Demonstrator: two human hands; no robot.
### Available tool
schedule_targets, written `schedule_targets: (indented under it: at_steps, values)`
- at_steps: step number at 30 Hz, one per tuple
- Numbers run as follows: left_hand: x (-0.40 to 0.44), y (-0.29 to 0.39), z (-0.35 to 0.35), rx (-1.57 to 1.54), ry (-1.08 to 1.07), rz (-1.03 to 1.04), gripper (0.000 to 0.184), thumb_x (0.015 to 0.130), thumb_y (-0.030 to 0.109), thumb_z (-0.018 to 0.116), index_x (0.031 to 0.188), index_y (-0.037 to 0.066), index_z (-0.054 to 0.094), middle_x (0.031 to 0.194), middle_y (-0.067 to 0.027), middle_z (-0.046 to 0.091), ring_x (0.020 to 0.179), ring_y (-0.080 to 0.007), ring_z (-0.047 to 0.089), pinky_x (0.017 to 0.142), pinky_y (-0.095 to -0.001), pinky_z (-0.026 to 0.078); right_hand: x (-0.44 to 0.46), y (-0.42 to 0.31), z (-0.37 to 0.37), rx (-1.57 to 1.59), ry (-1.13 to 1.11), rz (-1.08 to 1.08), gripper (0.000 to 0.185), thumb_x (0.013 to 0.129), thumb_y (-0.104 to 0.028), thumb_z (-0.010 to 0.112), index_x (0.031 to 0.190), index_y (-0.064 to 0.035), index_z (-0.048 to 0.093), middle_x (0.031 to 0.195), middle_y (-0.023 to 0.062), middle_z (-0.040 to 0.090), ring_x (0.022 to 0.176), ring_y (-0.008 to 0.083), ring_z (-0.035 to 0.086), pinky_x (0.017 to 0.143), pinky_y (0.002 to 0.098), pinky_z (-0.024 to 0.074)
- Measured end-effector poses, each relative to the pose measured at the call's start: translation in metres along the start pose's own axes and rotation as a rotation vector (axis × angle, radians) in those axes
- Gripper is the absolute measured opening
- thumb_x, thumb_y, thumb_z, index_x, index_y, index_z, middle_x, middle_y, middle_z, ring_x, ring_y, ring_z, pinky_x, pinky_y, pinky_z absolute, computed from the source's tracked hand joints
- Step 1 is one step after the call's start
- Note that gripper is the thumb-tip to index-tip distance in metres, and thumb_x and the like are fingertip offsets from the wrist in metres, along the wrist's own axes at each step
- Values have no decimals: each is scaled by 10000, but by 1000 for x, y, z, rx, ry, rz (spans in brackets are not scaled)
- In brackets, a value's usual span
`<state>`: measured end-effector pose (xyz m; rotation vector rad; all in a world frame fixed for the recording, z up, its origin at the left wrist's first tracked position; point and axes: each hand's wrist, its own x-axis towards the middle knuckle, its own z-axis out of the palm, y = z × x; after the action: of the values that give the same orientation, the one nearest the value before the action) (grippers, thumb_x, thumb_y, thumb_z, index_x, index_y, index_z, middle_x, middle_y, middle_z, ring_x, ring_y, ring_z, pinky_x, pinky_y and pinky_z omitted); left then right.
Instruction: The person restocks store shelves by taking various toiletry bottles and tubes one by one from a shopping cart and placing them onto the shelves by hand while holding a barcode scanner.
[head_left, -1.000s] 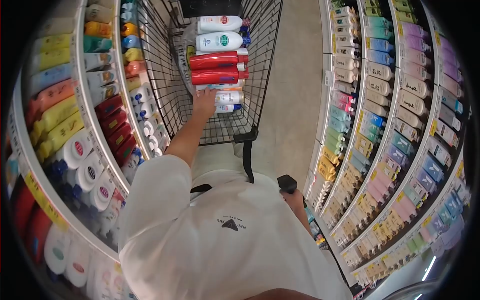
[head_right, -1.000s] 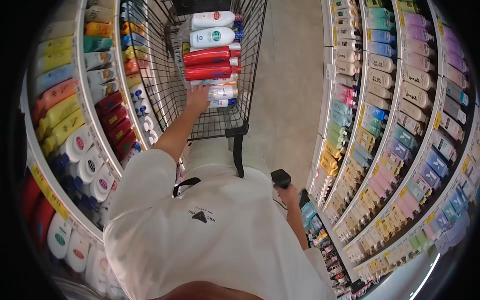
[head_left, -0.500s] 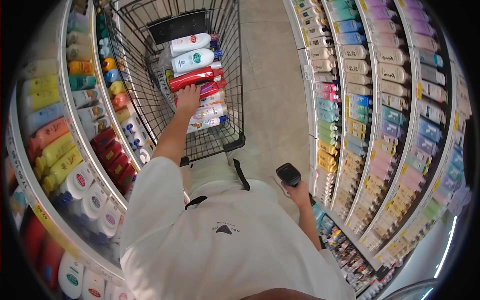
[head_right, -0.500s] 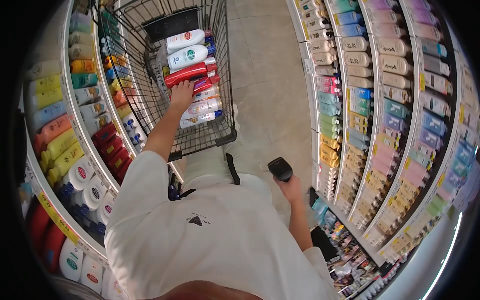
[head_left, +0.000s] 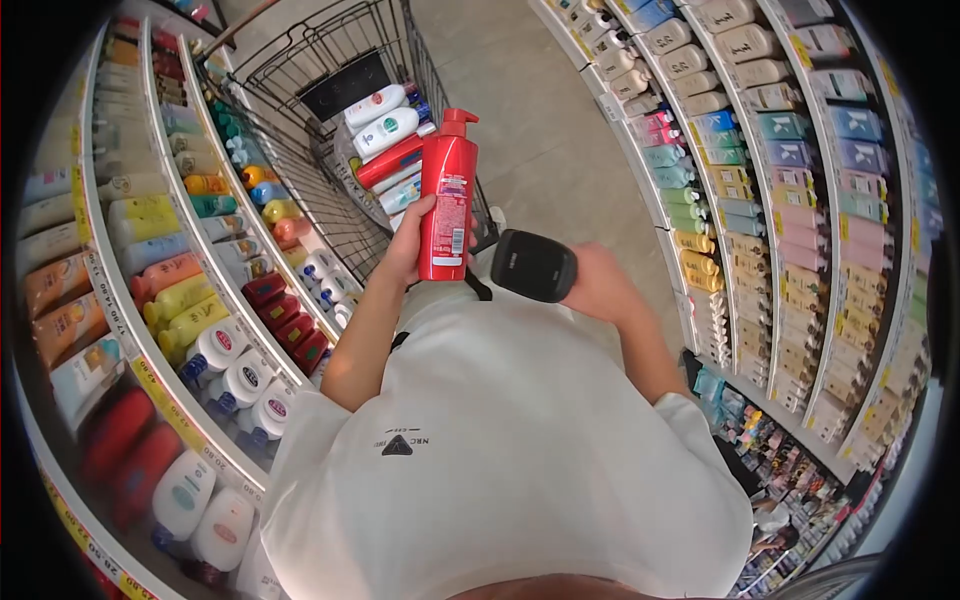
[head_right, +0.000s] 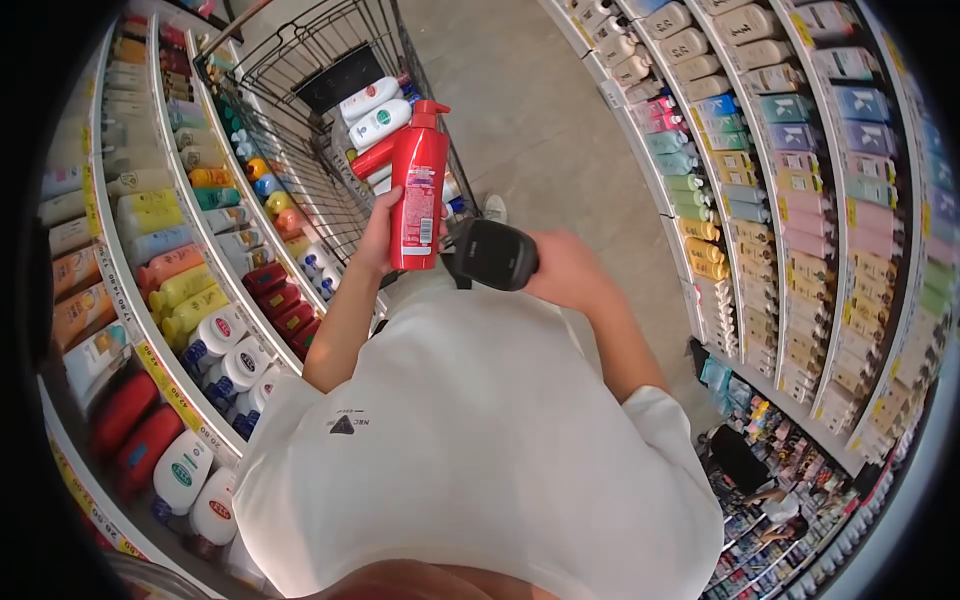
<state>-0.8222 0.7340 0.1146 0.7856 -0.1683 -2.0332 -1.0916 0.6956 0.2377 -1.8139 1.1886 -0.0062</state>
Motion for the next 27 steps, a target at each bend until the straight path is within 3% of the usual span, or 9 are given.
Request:
schedule_targets:
  at_steps: [2, 4, 6, 12, 13, 14, 22, 24, 27]
  values:
    - [-3, 0, 10, 3, -63, -19, 591, 996, 533, 418, 1272, 21, 521, 1078, -150, 662, 885, -259, 692, 700, -442, 601, 2, 5, 8, -58, -5, -59, 380, 713, -286, 772, 1039, -99, 711, 910, 202, 705, 852, 424, 665, 768, 473, 542]
    - [1, 0, 14, 89, -80, 22, 599, 1012, 526, 394, 1317, 28, 526, 1164, -168, 662, 969, -261, 696, 836, -405, 592, 1, 4, 11, -100, -13, -91, 369, 697, -290, 768, 1021, -118, 722, 919, 200, 710, 866, 424, 668, 777, 486, 545]
    - [16, -20, 5, 188, 134, 191, 615, 1019, 534, 382, 1337, 28, 523, 1196, -153, 664, 1006, -240, 689, 883, -380, 575, -7, 3, 13, -54, 47, -88, 367, 688, -289, 764, 999, -100, 716, 910, 205, 710, 856, 422, 672, 773, 497, 541]
    - [6, -37, 8, 163, -113, 61, 565, 1031, 502, 362, 1326, 54, 538, 1145, -105, 680, 1003, -225, 687, 900, -361, 562, -50, 14, 19, -8, 118, 41, 364, 698, -272, 769, 996, -74, 704, 897, 207, 711, 836, 409, 676, 770, 479, 544]
    - [1, -38, 27, 226, -56, 93, 527, 1045, 471, 335, 1308, 64, 544, 1119, -98, 689, 983, -217, 690, 862, -360, 573, -54, 16, 22, 30, 149, 12, 363, 703, -266, 773, 1002, -73, 701, 893, 205, 711, 834, 408, 675, 765, 473, 544]
    - [-2, -43, 50, 189, 138, 97, 619, 1028, 544, 296, 1227, 24, 568, 966, -128, 696, 698, -210, 690, 560, -355, 595, -59, 18, 24, 66, 179, -22, 361, 708, -259, 777, 1007, -72, 698, 890, 203, 711, 832, 407, 675, 760, 467, 545]
    - [-28, -35, 14, 46, -33, 303, 673, 1026, 589, 295, 1306, 16, 511, 1075, -151, 653, 844, -249, 668, 639, -378, 587, -64, 24, 21, 74, 123, -36, 370, 693, -242, 798, 996, -58, 694, 887, 212, 711, 816, 410, 669, 759, 458, 545]
    - [-42, -14, 6, 9, -252, 384, 715, 1000, 624, 334, 1368, 25, 468, 1124, -131, 629, 901, -240, 644, 698, -375, 572, -53, 30, 24, 22, 46, -5, 445, 684, -231, 807, 1079, -61, 691, 956, 202, 724, 868, 386, 686, 796, 444, 545]
    - [-84, 22, -5, -131, -175, 451, 754, 952, 612, 474, 1388, -2, 444, 1193, -181, 623, 961, -282, 647, 772, -408, 575, -51, 28, 24, 242, 89, -54, 618, 711, -246, 804, 1279, -74, 631, 1135, 173, 720, 989, 303, 689, 874, 428, 534]
